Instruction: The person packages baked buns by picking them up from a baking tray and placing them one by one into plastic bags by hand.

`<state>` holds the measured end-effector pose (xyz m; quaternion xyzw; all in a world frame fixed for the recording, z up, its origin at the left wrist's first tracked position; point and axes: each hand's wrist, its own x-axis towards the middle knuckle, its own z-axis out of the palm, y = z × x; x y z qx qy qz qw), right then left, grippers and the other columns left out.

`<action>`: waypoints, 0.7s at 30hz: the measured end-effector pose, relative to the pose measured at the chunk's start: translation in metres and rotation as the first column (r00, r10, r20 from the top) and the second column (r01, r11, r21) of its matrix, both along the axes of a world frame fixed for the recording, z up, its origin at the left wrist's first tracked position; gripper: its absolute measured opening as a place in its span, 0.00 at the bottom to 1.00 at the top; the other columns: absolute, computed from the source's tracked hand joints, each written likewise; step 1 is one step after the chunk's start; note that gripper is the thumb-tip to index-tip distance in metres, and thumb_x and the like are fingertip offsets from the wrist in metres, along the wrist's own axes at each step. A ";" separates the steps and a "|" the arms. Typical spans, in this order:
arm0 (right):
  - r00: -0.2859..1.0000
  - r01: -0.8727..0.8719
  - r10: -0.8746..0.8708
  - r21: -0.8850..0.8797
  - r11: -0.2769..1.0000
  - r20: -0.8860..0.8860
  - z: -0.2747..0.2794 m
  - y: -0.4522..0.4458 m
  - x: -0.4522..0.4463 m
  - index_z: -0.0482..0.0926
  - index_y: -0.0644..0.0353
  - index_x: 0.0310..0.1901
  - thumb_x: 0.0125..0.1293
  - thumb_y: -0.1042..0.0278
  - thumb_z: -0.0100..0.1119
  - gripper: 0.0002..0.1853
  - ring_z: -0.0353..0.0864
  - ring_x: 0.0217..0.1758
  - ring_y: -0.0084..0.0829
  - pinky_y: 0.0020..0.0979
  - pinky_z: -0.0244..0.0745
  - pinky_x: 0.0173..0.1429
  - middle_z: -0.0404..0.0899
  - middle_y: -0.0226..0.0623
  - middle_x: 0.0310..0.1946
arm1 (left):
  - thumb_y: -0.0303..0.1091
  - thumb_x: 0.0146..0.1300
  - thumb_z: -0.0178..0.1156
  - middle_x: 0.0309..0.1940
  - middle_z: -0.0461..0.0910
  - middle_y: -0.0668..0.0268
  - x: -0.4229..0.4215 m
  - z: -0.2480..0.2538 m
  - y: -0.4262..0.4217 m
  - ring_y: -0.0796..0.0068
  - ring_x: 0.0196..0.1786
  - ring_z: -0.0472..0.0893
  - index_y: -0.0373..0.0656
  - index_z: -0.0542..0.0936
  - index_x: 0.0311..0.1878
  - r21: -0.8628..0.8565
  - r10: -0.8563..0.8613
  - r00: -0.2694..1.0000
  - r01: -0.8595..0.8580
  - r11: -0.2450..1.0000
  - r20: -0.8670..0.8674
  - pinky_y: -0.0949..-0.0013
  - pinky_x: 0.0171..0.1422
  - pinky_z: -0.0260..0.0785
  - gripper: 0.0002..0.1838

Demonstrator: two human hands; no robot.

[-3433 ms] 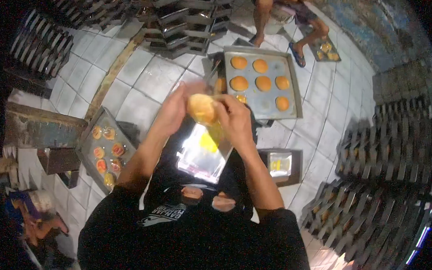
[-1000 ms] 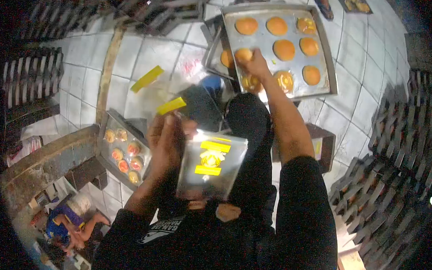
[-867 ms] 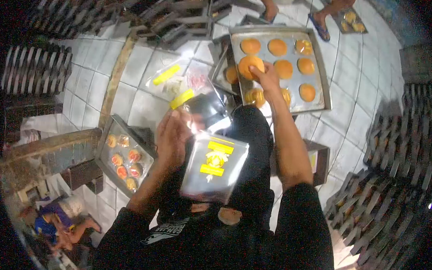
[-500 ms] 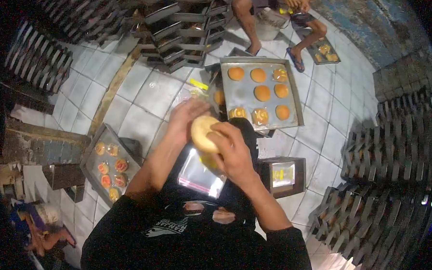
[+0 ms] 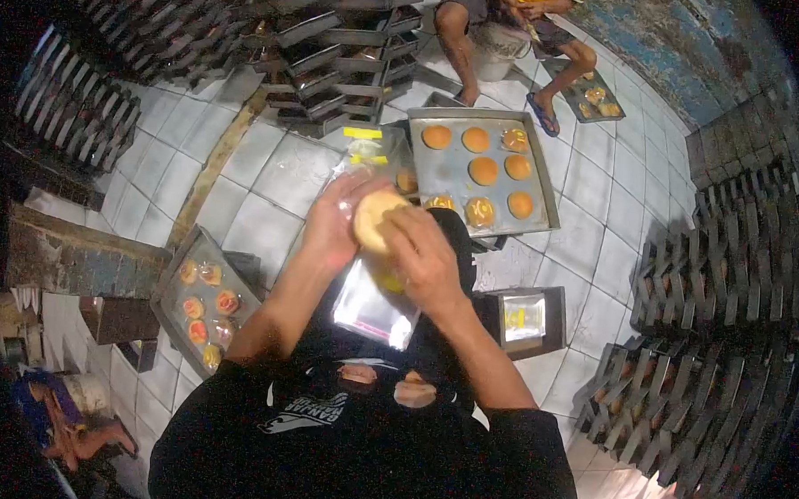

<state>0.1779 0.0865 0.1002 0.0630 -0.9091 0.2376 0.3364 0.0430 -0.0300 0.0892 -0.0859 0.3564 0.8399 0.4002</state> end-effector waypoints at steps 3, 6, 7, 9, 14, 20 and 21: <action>0.994 0.079 -0.082 -0.034 0.996 -0.068 -0.007 0.012 -0.008 0.81 0.64 0.52 0.52 0.81 0.64 0.22 0.82 0.61 0.50 0.45 0.79 0.66 0.81 0.46 0.54 | 0.46 0.77 0.54 0.56 0.82 0.60 0.017 -0.010 0.001 0.66 0.61 0.80 0.42 0.78 0.61 -0.040 -0.045 0.998 0.043 0.998 -0.053 0.57 0.66 0.72 0.20; 0.997 0.062 -0.063 -0.036 0.997 -0.036 -0.001 0.002 -0.009 0.82 0.62 0.52 0.52 0.80 0.65 0.22 0.82 0.61 0.49 0.45 0.78 0.66 0.82 0.45 0.54 | 0.46 0.77 0.53 0.57 0.82 0.63 0.027 -0.004 0.000 0.67 0.60 0.80 0.42 0.78 0.61 0.048 -0.023 0.999 0.021 0.999 0.030 0.59 0.68 0.71 0.20; 0.999 0.048 -0.048 -0.024 0.999 -0.001 0.001 0.000 -0.010 0.82 0.61 0.53 0.51 0.80 0.65 0.23 0.82 0.61 0.48 0.45 0.78 0.66 0.82 0.44 0.54 | 0.46 0.77 0.53 0.58 0.82 0.64 0.024 -0.009 -0.001 0.67 0.60 0.80 0.42 0.78 0.61 0.102 -0.017 0.996 0.008 0.995 0.086 0.60 0.69 0.70 0.20; 0.998 0.001 0.004 -0.076 0.997 0.062 0.000 -0.005 -0.011 0.81 0.60 0.55 0.53 0.77 0.67 0.24 0.82 0.61 0.47 0.49 0.74 0.70 0.83 0.44 0.54 | 0.46 0.77 0.53 0.59 0.81 0.64 0.021 -0.018 0.000 0.67 0.61 0.80 0.41 0.77 0.62 0.184 -0.141 0.978 0.111 0.977 0.157 0.60 0.71 0.68 0.21; 0.975 0.117 -0.096 -0.098 0.988 0.198 -0.017 -0.022 -0.021 0.76 0.60 0.63 0.59 0.75 0.64 0.28 0.77 0.68 0.50 0.59 0.57 0.79 0.80 0.50 0.61 | 0.49 0.76 0.53 0.58 0.82 0.62 0.020 -0.017 -0.003 0.65 0.60 0.81 0.45 0.78 0.62 0.230 -0.030 0.993 0.003 0.973 0.113 0.58 0.69 0.71 0.22; 0.935 0.214 -0.243 0.136 0.967 0.259 -0.008 -0.016 -0.036 0.70 0.64 0.69 0.65 0.74 0.55 0.28 0.67 0.76 0.51 0.64 0.46 0.82 0.73 0.55 0.67 | 0.46 0.81 0.46 0.70 0.74 0.59 0.052 -0.017 0.009 0.62 0.72 0.73 0.42 0.68 0.74 -0.015 0.002 0.962 -0.006 1.000 -0.273 0.58 0.79 0.61 0.26; 0.939 0.201 -0.233 0.143 0.969 0.253 -0.006 -0.013 -0.040 0.70 0.64 0.69 0.65 0.74 0.55 0.28 0.67 0.76 0.51 0.64 0.46 0.82 0.73 0.55 0.67 | 0.46 0.81 0.46 0.70 0.74 0.59 0.041 -0.013 0.008 0.62 0.72 0.73 0.42 0.68 0.74 -0.007 0.017 0.961 -0.019 1.000 -0.277 0.58 0.79 0.61 0.26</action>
